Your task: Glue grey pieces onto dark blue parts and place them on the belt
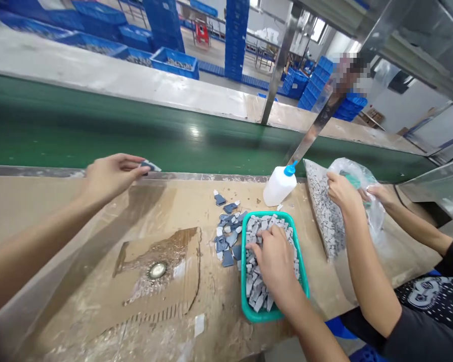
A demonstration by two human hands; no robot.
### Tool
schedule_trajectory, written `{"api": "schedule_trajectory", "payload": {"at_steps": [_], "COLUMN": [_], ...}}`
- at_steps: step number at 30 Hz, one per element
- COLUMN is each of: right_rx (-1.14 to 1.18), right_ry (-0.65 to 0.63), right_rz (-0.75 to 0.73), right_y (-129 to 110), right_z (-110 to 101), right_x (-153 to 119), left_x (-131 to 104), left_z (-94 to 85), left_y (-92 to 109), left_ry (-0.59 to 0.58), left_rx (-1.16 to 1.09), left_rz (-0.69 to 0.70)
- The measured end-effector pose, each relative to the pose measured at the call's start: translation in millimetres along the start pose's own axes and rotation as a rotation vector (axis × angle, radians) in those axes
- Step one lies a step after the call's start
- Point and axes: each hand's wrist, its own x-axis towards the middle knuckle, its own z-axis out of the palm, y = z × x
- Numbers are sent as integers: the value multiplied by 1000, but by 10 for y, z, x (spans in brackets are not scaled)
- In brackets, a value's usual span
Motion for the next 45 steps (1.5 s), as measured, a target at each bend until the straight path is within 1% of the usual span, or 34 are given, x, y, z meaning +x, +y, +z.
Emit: {"api": "schedule_trajectory", "payload": {"at_steps": [2,4,5,7,8,9,10,11,12,13,14,15,16,17,18,20,21,23,25,26,27,28,29,31,32,34,36,39,43,45], "right_rx": [-2,32,42,90,151,241,357,493,635,770,901,1029,1152,1264,1361,1509,1560,1627,1661,1651,1620,1562,1479,1274,1174,1006,887,746,553,491], "right_ry": [4,19,21,21,21,30,46,61,65,49,10,-51,-129,-213,-298,-460,-519,-588,-603,-598,-585,-563,-532,-468,-432,-353,-282,-197,-92,-60], "right_rz": [-11,-15,-20,-8,12,45,95,159,229,294,351,393,410,407,394,351,339,343,343,337,320,296,269,199,156,58,-60,-215,-291,-368], "right_y": [-2,10,17,27,30,33,37,40,43,44,42,34,19,-5,-41,-150,-221,-388,-563,-643,-715,-776,-828,-908,-942,-1009,-1083,-1194,-1295,-1319], "right_z": [68,121,136,135,114,80,33,-23,-85,-148,-209,-263,-307,-339,-357,-348,-322,-236,-127,-74,-27,15,51,116,151,230,319,438,531,553], "right_x": [38,62,71,81,81,75,61,38,6,-35,-82,-135,-191,-247,-304,-411,-460,-544,-603,-621,-631,-632,-624,-589,-564,-515,-473,-425,-354,-320], "left_x": [291,513,600,725,755,760,736,682,601,497,379,258,144,45,-33,-125,-148,-185,-259,-320,-397,-490,-594,-820,-934,-1141,-1301,-1436,-1463,-1444], "left_z": [27,66,98,195,260,336,421,515,617,725,835,943,1042,1128,1193,1249,1241,1166,1037,957,868,770,663,435,324,135,13,-53,-83,-120], "left_y": [-31,-84,-107,-127,-118,-94,-56,-8,48,106,162,212,252,279,294,289,273,222,154,112,65,13,-44,-168,-233,-362,-485,-636,-738,-769], "left_ry": [15,4,19,100,137,150,125,62,-44,-188,-349,-492,-607,-685,-720,-702,-687,-659,-584,-533,-492,-473,-472,-523,-552,-550,-499,-419,-411,-401], "left_rx": [9,33,61,121,149,174,192,200,198,186,163,126,86,46,10,-40,-57,-92,-140,-211,-323,-467,-630,-925,-1019,-1144,-1229,-1304,-1342,-1353], "left_rz": [33,57,45,1,1,36,106,201,317,446,567,658,726,765,772,723,698,653,589,522,422,290,135,-166,-271,-400,-451,-471,-452,-413]}}
